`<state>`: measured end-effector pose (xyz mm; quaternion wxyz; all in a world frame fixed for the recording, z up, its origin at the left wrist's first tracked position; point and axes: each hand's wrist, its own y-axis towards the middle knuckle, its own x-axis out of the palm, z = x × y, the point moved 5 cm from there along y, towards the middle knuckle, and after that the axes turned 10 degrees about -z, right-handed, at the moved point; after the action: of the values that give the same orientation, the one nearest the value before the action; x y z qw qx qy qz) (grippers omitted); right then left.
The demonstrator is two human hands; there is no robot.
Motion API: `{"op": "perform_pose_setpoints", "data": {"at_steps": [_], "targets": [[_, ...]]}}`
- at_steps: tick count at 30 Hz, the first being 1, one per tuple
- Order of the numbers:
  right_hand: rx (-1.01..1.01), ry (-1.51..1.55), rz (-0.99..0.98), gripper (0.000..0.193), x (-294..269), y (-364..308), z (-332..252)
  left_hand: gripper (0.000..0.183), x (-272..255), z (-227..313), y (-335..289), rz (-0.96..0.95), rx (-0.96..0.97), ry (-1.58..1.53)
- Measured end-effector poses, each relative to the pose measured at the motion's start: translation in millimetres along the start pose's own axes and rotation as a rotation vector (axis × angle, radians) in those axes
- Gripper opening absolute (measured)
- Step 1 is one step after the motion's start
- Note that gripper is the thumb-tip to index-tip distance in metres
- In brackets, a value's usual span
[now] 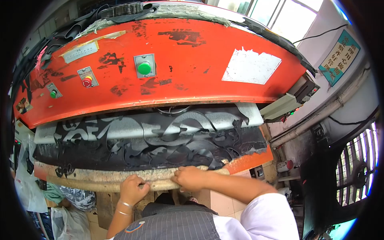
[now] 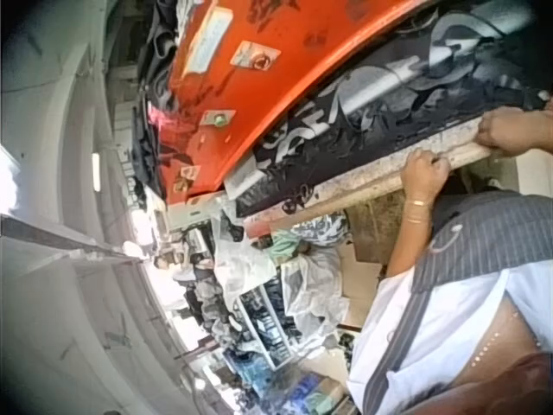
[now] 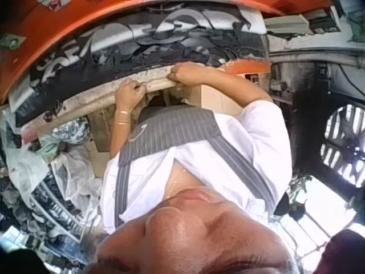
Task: Operating a hydraulic press machine to cut shoe components from leather sheets using metal dies.
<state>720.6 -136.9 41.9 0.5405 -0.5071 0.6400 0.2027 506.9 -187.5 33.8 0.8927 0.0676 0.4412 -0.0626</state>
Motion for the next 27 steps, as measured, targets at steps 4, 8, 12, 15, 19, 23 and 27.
{"op": "perform_pose_setpoints", "data": {"at_steps": [4, 8, 12, 15, 19, 23, 27], "targets": [[-0.364, -0.053, 0.069, 0.012, -71.2, 46.5, 85.5, 0.025, 11.9, -6.6, 50.6, -0.508, -0.097, -0.016], [-0.543, -0.554, 0.336, 0.014, -131.9, 125.3, 148.7, 0.028, 14.6, 23.2, 136.5, -0.186, 0.167, -0.104], [-0.633, -0.668, -0.003, 0.017, -110.8, 193.2, 184.4, 0.037, 51.4, 11.7, 193.4, 0.038, 0.221, 0.127], [-0.765, -0.560, 0.065, 0.016, -126.3, 198.4, 189.7, 0.040, 57.1, 5.1, 202.8, 0.050, 0.218, 0.100], [-0.832, -0.579, 0.360, 0.014, -186.1, 147.5, 179.1, 0.039, 52.2, 3.9, 199.9, 0.014, 0.255, 0.071], [-0.203, -0.768, 0.440, 0.011, -276.7, 62.2, 200.5, 0.035, 27.2, -6.9, 219.6, -0.108, 0.220, -0.027], [0.431, -0.192, 0.525, 0.013, -232.5, 2.7, 303.3, 0.042, 18.8, -10.8, 259.9, -0.046, 0.089, -0.095]]}}
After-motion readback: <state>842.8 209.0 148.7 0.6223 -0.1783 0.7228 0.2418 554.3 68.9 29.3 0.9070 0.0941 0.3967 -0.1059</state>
